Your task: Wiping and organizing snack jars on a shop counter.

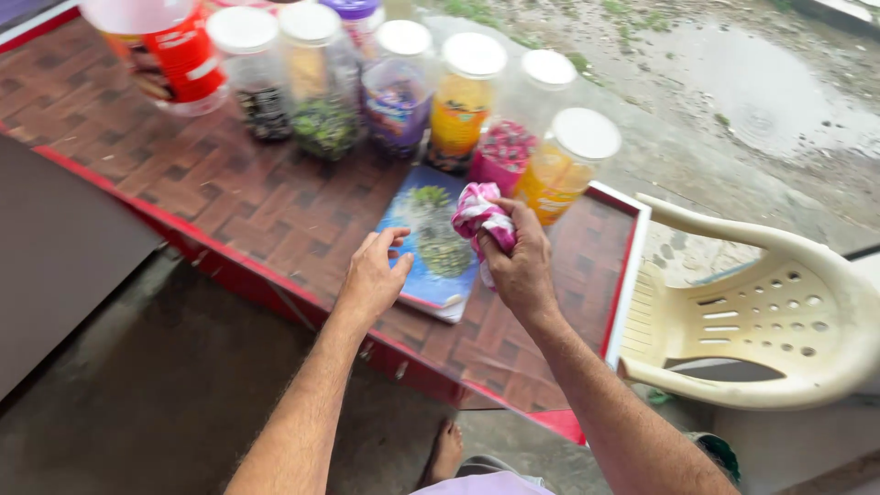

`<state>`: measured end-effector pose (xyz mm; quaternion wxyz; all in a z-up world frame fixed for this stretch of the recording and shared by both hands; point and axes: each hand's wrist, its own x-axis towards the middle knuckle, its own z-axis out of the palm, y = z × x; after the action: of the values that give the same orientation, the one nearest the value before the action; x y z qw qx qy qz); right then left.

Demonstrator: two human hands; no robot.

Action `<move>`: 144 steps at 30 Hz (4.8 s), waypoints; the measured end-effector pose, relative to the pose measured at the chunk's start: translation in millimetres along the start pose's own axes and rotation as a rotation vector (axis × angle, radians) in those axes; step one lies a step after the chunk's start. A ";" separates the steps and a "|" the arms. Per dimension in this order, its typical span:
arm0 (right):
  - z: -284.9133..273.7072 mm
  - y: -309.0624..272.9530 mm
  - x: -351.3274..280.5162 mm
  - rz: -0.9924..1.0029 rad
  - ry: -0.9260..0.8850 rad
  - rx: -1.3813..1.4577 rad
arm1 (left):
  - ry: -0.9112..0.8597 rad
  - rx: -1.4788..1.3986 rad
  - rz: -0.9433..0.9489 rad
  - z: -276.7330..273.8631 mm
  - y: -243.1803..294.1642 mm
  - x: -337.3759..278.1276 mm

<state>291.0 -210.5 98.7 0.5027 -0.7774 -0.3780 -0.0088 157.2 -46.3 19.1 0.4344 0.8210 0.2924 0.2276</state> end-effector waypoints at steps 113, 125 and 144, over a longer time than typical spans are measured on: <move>-88.6 -19.5 -1.7 -0.344 -0.171 -0.633 | -0.063 -0.226 0.534 96.5 126.5 21.8; -84.6 -21.6 -21.5 -0.398 -0.114 -0.705 | 0.053 0.130 0.656 86.3 133.3 25.2; -87.6 12.2 16.1 -0.399 -0.092 -0.658 | -0.014 0.045 0.462 90.0 146.8 18.1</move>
<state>341.8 -272.7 138.9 0.1973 -0.8080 -0.5208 -0.1922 268.3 -152.5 98.8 0.3542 0.8772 0.0985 0.3088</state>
